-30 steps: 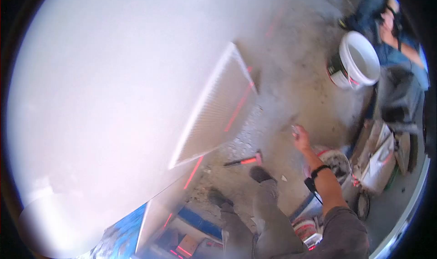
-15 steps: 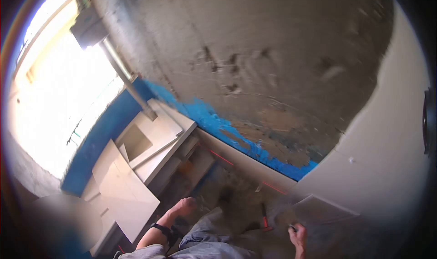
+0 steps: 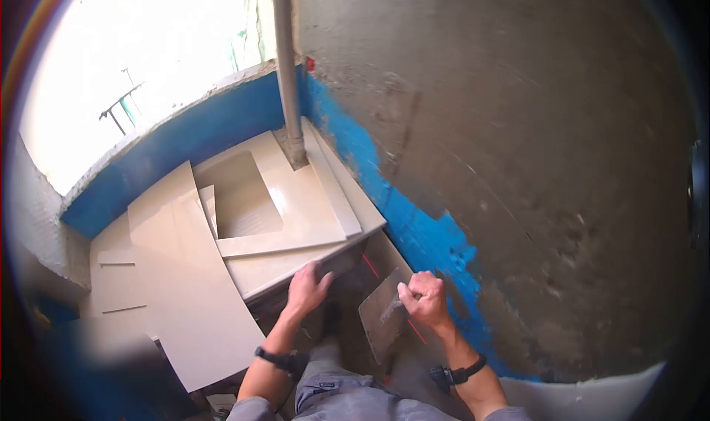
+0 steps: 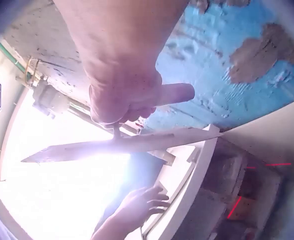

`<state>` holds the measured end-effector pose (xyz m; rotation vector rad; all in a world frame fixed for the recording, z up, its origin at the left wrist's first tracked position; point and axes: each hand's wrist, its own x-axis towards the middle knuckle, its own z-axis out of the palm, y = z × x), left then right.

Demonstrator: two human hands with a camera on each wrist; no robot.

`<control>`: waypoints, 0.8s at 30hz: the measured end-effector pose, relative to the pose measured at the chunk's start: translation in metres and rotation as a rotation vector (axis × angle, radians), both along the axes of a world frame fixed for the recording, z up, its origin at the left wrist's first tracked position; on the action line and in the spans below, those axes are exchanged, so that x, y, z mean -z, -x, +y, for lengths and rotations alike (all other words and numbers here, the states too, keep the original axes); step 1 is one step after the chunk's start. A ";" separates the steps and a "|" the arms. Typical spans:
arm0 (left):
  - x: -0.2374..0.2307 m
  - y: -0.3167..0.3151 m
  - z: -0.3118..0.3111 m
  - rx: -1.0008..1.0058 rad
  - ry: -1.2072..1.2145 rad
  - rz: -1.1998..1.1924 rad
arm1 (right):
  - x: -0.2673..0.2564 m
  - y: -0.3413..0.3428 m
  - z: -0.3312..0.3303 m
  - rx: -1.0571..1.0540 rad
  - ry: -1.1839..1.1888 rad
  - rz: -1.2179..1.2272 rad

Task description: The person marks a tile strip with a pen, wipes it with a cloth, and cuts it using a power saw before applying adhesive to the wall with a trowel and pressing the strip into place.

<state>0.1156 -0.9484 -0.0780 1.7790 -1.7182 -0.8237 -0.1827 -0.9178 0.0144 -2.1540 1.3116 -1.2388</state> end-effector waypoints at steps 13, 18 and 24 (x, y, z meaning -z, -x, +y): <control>0.050 0.087 -0.247 -0.498 0.023 -0.038 | -0.009 -0.067 -0.168 -0.001 -0.177 -0.057; 0.035 0.077 -0.233 -0.465 0.065 0.041 | -0.006 -0.048 -0.180 0.055 -0.232 -0.141; 0.012 0.060 -0.160 -0.357 0.020 0.096 | -0.002 -0.033 -0.187 -0.054 -0.331 -0.345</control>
